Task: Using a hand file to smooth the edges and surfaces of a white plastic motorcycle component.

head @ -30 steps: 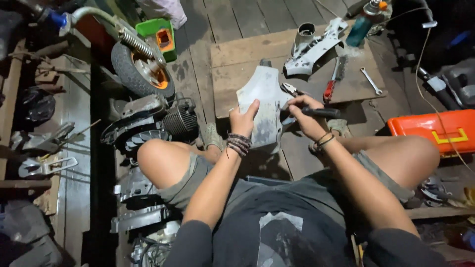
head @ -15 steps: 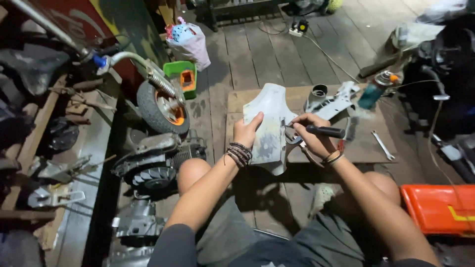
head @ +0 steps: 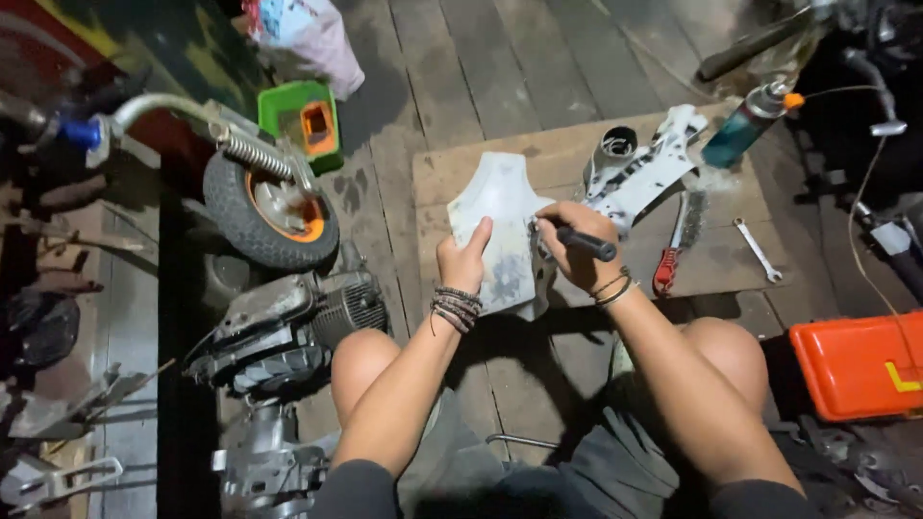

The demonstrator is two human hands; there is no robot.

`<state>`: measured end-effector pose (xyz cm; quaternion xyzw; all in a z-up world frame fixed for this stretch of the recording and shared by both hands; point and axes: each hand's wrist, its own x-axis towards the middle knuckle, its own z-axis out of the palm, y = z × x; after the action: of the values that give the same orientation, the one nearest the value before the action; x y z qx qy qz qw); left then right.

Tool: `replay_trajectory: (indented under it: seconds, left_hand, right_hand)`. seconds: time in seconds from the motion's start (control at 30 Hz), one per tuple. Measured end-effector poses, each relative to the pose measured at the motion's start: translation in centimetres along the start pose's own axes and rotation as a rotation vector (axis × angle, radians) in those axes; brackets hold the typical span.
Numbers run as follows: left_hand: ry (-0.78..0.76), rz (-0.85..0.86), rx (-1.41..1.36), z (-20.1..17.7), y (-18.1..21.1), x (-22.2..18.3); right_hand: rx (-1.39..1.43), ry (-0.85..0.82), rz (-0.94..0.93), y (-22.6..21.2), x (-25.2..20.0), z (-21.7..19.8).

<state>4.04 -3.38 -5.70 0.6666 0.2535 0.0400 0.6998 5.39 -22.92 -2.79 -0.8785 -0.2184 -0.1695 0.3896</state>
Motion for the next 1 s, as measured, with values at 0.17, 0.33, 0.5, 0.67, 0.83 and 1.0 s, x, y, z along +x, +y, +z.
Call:
replay_trajectory:
  seconds: [0.17, 0.33, 0.5, 0.67, 0.83, 1.0]
  left_hand:
    - [0.029, 0.046, -0.044, -1.2, -1.2, -0.2]
    - [0.059, 0.081, -0.073, -1.5, 1.2, -1.4]
    - [-0.051, 0.03, -0.099, -1.2, 1.0, -2.5]
    - [-0.007, 0.035, -0.088, -1.1, -0.1, -2.3]
    - [-0.018, 0.093, -0.09, -1.0, -0.1, -2.3]
    - [-0.067, 0.065, -0.06, -0.4, -0.8, -2.8]
  right_hand:
    - [0.073, -0.052, 0.027, -0.9, -0.5, -0.4]
    - [0.135, -0.068, 0.063, -1.3, -0.5, -0.6]
    - [0.12, 0.01, 0.061, -2.4, -0.5, -1.5]
    - [0.15, -0.006, 0.056, -1.7, -1.0, -1.6]
    - [0.157, -0.012, 0.041, -1.7, -0.9, -2.1]
    - [0.17, -0.012, 0.011, -0.4, -1.3, -2.0]
